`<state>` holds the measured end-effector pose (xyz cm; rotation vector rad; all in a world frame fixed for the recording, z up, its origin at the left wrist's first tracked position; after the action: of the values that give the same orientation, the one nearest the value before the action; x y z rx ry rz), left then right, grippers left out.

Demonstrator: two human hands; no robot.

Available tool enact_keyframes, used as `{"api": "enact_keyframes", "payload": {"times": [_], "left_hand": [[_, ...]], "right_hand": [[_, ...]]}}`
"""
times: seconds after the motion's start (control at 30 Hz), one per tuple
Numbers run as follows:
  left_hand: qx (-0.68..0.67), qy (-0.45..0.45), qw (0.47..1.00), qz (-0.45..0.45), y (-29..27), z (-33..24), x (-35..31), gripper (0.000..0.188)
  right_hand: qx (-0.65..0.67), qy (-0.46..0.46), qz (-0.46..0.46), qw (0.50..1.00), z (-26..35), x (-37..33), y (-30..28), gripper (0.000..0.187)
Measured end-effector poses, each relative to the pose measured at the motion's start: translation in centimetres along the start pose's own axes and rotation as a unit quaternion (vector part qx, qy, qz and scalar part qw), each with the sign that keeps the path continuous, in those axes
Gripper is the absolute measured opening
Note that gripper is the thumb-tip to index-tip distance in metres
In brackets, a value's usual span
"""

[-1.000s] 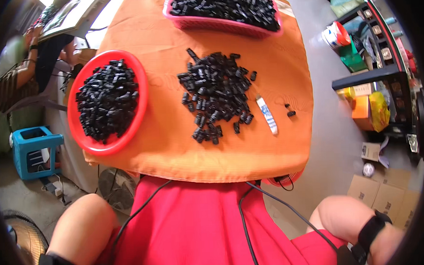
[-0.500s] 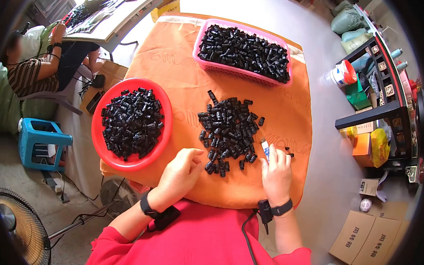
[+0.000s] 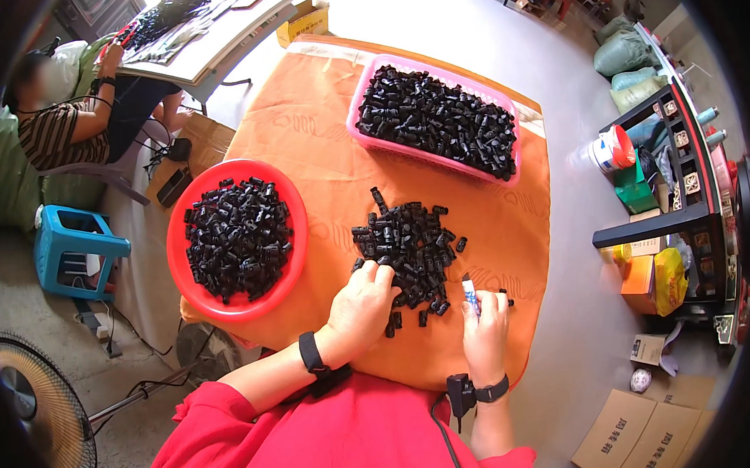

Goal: Sorting and assembling small black plastic components on a table in a workshop.

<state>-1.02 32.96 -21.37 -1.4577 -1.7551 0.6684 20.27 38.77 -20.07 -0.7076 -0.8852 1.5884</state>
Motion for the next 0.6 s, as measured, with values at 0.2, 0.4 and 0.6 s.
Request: {"api": "enact_keyframes", "payload": {"times": [0.2, 0.4, 0.6], "left_hand": [[-0.044, -0.012, 0.999, -0.018, -0.6, 0.6, 0.2, 0.018], [-0.355, -0.212, 0.908, 0.064, -3.4, 0.8, -0.3, 0.016], [-0.654, -0.268, 0.704, 0.073, -4.0, 1.1, -0.7, 0.025]], "right_hand": [[0.250, 0.060, 0.125, 0.958, 3.9, 0.3, -0.1, 0.011], [0.321, 0.064, 0.215, 0.920, 4.9, 1.2, 1.9, 0.017], [0.304, 0.016, 0.216, 0.928, 6.7, 1.3, 2.2, 0.022]]}}
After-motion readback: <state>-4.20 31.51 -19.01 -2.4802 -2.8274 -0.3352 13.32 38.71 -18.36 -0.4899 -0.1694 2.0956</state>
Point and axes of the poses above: each hand's wrist, its own x-axis towards the middle knuckle, its own y-axis out of the palm, z = x × y, the point moved 1 cm from there along x, towards the middle knuckle, and after that the axes turned 8 degrees about y, right-handed, at the moved point
